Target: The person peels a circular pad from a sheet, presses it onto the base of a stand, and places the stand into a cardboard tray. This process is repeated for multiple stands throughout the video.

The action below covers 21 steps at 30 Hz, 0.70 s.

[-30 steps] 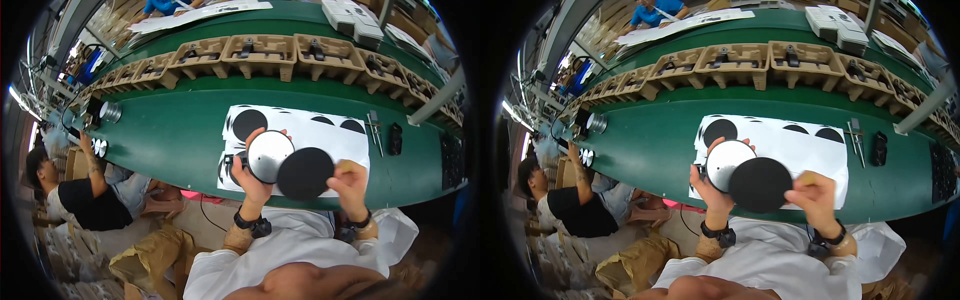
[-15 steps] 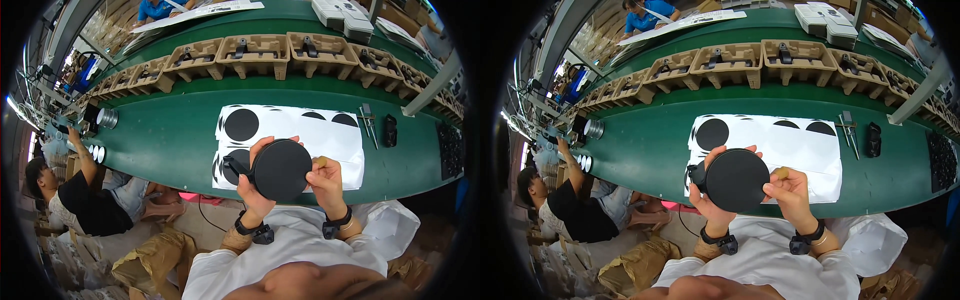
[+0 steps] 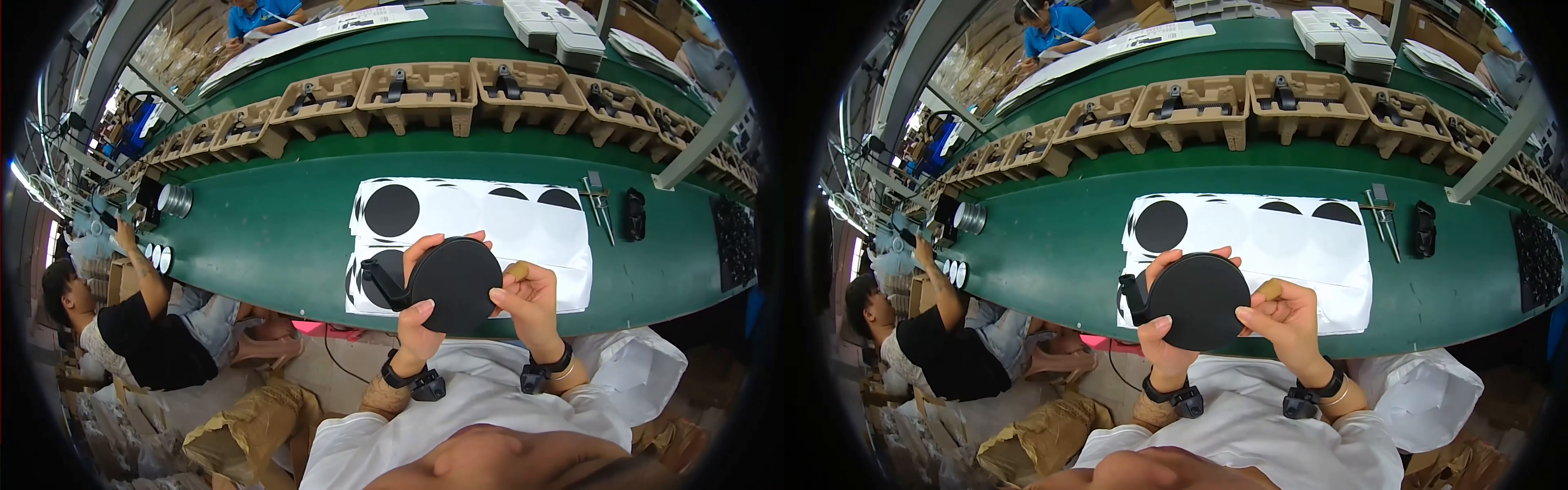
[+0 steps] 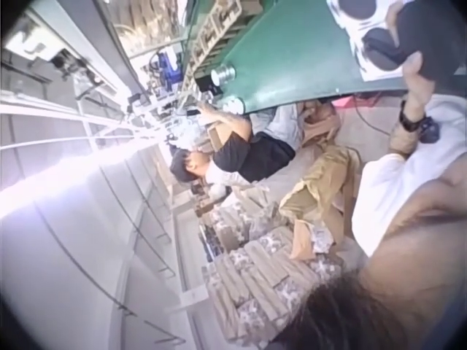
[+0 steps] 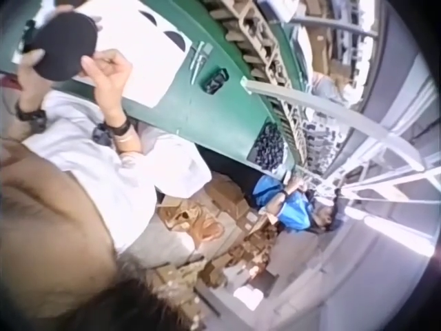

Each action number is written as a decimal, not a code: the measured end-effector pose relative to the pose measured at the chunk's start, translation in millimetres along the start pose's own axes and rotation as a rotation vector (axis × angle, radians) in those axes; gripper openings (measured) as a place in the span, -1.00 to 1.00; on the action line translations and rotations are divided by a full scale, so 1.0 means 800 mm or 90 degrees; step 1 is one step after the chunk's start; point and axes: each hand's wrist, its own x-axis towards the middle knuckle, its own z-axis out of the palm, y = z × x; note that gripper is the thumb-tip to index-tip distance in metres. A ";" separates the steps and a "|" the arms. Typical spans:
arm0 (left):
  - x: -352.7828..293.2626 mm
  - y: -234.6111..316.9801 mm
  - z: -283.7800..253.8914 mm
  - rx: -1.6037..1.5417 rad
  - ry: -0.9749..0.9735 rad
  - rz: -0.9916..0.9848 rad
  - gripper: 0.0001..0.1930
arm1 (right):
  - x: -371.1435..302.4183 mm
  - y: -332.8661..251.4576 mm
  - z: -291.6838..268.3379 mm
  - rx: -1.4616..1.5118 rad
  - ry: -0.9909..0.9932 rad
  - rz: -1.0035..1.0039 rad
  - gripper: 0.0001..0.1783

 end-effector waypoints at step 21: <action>0.001 -0.022 -0.031 0.080 0.067 0.009 -0.05 | 0.016 -0.015 0.010 -0.803 -0.253 -0.664 -0.65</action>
